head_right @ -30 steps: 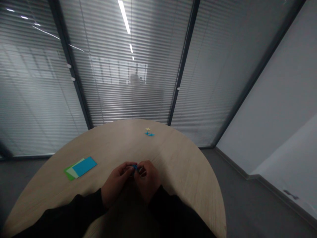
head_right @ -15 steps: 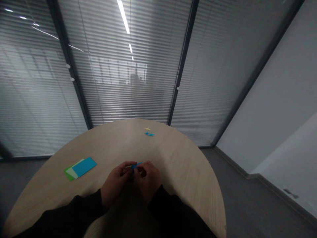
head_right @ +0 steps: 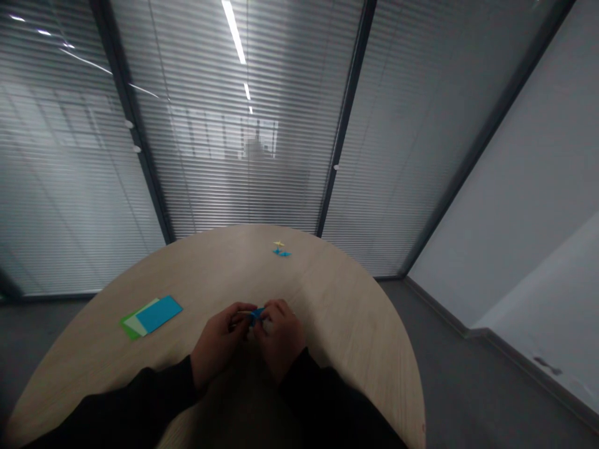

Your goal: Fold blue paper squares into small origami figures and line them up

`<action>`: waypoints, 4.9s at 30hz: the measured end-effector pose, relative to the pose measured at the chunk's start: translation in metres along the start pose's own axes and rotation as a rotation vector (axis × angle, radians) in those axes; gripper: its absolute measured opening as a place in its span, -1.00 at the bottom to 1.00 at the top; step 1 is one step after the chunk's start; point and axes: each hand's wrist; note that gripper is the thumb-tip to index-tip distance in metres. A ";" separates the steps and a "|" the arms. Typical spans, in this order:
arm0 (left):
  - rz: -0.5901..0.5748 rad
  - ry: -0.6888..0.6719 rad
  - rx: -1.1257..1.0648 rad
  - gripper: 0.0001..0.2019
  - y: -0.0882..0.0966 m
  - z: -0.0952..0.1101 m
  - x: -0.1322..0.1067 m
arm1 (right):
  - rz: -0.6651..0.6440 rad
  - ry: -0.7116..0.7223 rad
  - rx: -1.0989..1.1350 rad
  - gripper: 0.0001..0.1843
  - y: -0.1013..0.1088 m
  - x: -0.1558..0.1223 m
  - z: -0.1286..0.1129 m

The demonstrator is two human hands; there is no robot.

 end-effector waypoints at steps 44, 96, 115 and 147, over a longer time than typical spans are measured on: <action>-0.022 -0.035 0.183 -0.74 0.000 0.007 -0.002 | -0.065 -0.199 0.054 -0.86 -0.001 0.001 0.004; -0.095 -0.077 0.197 -0.87 0.007 -0.001 0.006 | -0.202 -0.249 0.137 -0.87 0.007 0.003 0.011; -0.360 0.128 -0.150 -0.66 0.016 0.002 0.010 | -0.340 -0.690 0.635 -0.82 0.011 0.009 0.015; -0.184 0.000 0.018 -0.78 0.014 -0.008 0.011 | -0.241 0.061 0.225 -0.87 0.020 0.016 0.026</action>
Point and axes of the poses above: each hand's wrist, its own x-axis towards the middle knuckle, its own y-axis out of the back of the hand, z = x × y, and after that the axes turned 11 degrees about z, right-handed
